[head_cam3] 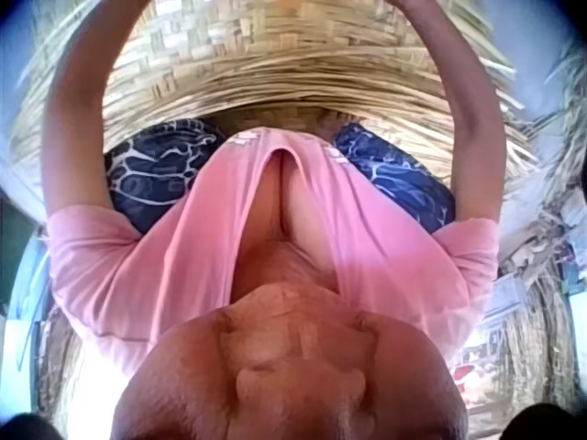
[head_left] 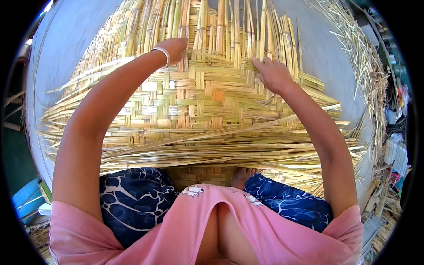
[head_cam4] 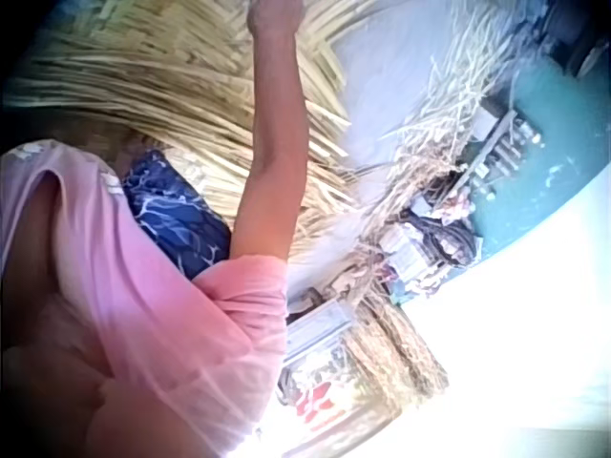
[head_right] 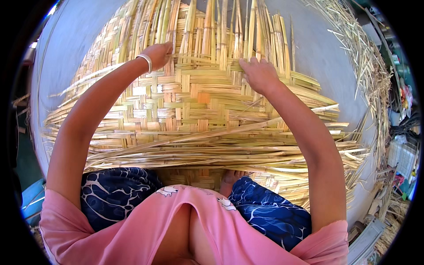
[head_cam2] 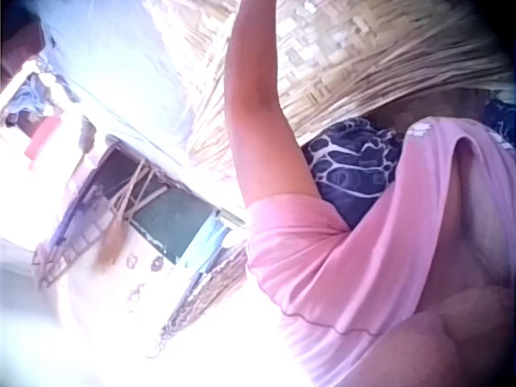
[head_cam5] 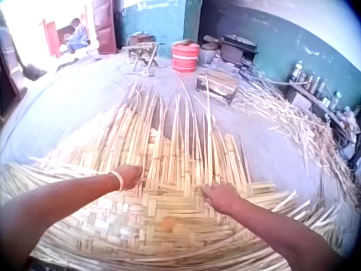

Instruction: The person sits on the floor and weaves a large mat using dried palm leaves. They interlace the leaves by hand, adjusting the pattern and occasionally flipping the mat to continue weaving on different sections.

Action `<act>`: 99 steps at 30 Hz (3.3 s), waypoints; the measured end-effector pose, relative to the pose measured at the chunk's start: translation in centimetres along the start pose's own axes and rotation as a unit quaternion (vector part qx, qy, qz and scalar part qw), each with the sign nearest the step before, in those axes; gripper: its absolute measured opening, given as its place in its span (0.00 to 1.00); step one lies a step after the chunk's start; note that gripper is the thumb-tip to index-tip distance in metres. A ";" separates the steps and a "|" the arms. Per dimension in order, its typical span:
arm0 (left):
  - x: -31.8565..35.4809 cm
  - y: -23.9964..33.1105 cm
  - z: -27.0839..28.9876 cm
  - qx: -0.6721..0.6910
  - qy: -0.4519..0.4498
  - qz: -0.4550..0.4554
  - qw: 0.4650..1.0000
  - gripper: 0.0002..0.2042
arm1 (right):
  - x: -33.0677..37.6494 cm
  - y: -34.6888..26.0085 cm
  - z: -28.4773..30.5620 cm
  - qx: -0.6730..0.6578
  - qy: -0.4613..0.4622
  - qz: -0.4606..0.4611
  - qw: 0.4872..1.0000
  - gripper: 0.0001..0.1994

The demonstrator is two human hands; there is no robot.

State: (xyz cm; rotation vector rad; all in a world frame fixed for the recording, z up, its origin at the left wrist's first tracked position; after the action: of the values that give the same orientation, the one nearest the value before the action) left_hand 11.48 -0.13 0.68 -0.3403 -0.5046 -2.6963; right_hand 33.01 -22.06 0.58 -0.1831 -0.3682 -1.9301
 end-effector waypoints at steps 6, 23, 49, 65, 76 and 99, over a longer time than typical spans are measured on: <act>-0.8 -2.0 0.2 0.000 0.008 0.057 0.998 0.09 | 0.0 -1.6 0.7 0.025 -0.006 -0.005 1.000 0.28; 1.6 -2.0 1.3 0.301 -0.106 0.073 0.945 0.10 | -2.0 -2.5 2.5 0.125 -0.074 0.054 0.988 0.22; -1.1 -9.8 0.3 0.046 0.113 0.121 0.985 0.13 | -8.9 -13.5 6.8 -0.372 -0.047 -0.063 0.925 0.13; -3.5 -10.9 -0.5 0.549 0.183 0.185 0.794 0.14 | -9.7 -12.1 4.4 -0.463 -0.059 -0.094 0.879 0.15; -0.7 -10.0 1.1 0.776 0.123 0.039 0.617 0.18 | -9.8 -12.9 4.9 -0.428 -0.047 -0.097 0.897 0.15; 5.3 -7.1 -3.0 0.739 0.329 0.156 0.567 0.11 | -11.6 -15.8 4.8 -0.287 -0.111 0.096 0.947 0.15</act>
State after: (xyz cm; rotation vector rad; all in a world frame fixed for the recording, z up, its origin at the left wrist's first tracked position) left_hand 3.35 3.18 -2.61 0.9013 -1.8419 -1.0631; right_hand 22.61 -4.87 -1.02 -0.7946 0.0782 -1.7802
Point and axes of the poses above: each hand's wrist, its own x-axis away from the middle knuckle, its own z-axis out of the back of the hand, y = z × x, the point moved 4 cm from there along -x, towards the middle knuckle, and after that the axes turned 14 degrees about -z, right-handed, at the moved point
